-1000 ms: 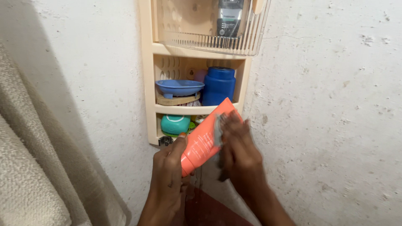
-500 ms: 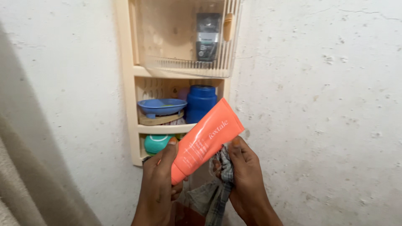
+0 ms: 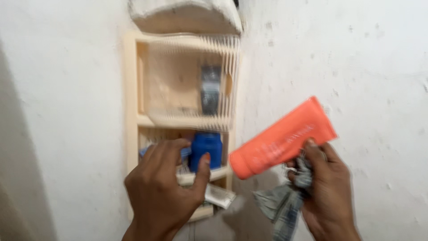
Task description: The person wipes several toiletry items and a wall-mounted corner shelf in a bathroom using a cloth. They remove each item, wipe it, and return it to the shelf, then wipe the shelf surfaces and close the door.
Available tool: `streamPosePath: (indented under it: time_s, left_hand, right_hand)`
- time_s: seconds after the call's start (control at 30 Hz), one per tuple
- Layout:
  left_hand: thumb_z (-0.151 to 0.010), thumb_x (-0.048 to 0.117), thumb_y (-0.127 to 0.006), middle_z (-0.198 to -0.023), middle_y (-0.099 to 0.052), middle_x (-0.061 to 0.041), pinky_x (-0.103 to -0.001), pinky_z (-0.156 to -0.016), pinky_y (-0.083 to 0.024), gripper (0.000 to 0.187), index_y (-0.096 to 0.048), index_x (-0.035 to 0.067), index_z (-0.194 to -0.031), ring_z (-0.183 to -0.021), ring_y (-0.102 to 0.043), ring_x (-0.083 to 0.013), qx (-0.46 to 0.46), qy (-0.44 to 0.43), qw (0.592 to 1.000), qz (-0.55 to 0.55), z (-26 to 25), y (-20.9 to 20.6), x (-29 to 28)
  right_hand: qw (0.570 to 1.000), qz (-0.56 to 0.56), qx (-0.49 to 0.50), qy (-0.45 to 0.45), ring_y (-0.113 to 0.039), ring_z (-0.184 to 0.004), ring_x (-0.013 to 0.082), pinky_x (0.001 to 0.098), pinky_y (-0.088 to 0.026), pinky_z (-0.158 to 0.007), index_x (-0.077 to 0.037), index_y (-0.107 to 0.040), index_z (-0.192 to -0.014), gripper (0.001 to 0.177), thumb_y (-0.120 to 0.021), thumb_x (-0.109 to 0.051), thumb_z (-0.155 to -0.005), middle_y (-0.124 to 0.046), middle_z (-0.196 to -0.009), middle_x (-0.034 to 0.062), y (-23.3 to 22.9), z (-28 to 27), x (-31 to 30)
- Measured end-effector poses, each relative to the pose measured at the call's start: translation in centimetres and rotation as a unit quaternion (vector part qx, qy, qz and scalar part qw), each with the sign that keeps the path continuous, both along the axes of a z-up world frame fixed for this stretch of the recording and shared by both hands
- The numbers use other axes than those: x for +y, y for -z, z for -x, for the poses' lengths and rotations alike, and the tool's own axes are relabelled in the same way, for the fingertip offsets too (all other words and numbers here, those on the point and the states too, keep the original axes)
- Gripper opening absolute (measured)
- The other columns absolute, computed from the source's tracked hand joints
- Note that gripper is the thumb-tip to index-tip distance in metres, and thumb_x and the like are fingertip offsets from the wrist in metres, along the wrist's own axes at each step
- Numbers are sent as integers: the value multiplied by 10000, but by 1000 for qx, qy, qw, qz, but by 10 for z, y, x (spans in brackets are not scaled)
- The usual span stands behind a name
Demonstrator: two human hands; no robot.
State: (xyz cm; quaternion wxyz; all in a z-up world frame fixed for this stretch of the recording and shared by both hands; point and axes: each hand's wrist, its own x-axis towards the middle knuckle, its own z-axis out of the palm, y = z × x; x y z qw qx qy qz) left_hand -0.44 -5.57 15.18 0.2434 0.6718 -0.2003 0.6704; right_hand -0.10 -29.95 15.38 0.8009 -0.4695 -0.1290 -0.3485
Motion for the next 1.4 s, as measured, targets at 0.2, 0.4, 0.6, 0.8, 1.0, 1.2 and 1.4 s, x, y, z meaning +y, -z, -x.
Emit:
streamPosePath:
  time_s: [0.2,0.4,0.6,0.8,1.0,1.2,1.4]
  left_hand:
    - [-725,481,-804,-1354,-482,-170,-558,-1051,-306,717,-597,136,-1318,-1302,-387,-383,-68,-45,989,-126,-17,-79,4]
    - [-846,575,-666,-1537,-359,-183,-630,-1122,-139,655,-556,246,-1400,-1442,-234,-423,-25,-84,981,-170,-39,-140,-6]
    - [-930,604,-510,-1589,-275,-160,-647,-1146,-33,610,-493,323,-1471,-1476,-145,-441,9,-92,966,-241,-76,-160,-18]
    - [-978,660,-399,-1617,-237,-134,-661,-1174,-14,590,-538,335,-1449,-1520,-109,-405,-140,-111,946,-270,-101,-170,-39]
    - [-918,646,-402,-1686,-186,-91,-645,-1189,-26,634,-654,159,-1236,-1567,-22,-338,44,-145,921,-359,-82,-189,-46]
    - [-846,492,-626,-1599,-319,-134,-664,-1179,-74,523,-688,76,-1158,-1532,-97,-414,-25,-106,956,-271,-23,-184,-19]
    - [-730,256,-772,-1624,-300,-181,-623,-1117,-182,436,-703,76,-1121,-1491,-139,-481,71,-43,988,-130,32,-188,44]
  right_hand:
    - [989,92,-36,108,-607,-713,161,326,-481,-551,18,-684,-1149,257,-620,-220,-1074,-661,-830,108,-67,-9,-23]
    - [977,147,0,153,-598,-722,180,361,-488,-606,37,-692,-1133,284,-606,-210,-1020,-641,-819,135,-128,-18,-18]
    - [972,194,-14,134,-574,-713,187,348,-479,-645,64,-723,-1140,322,-653,-200,-970,-653,-809,137,-156,-42,-17]
    - [973,196,-2,123,-569,-708,194,352,-477,-656,71,-733,-1119,342,-672,-223,-956,-658,-789,147,-169,-51,-18]
    - [977,177,0,117,-560,-699,182,339,-463,-653,68,-729,-1114,334,-664,-227,-973,-656,-790,132,-175,-57,-24]
    - [980,177,-13,92,-571,-685,168,323,-470,-632,75,-729,-1108,313,-657,-194,-966,-660,-792,110,-177,-70,-20]
    - [964,261,22,53,-610,-683,201,354,-513,-642,31,-752,-1140,316,-671,-214,-957,-693,-782,141,-182,-98,21]
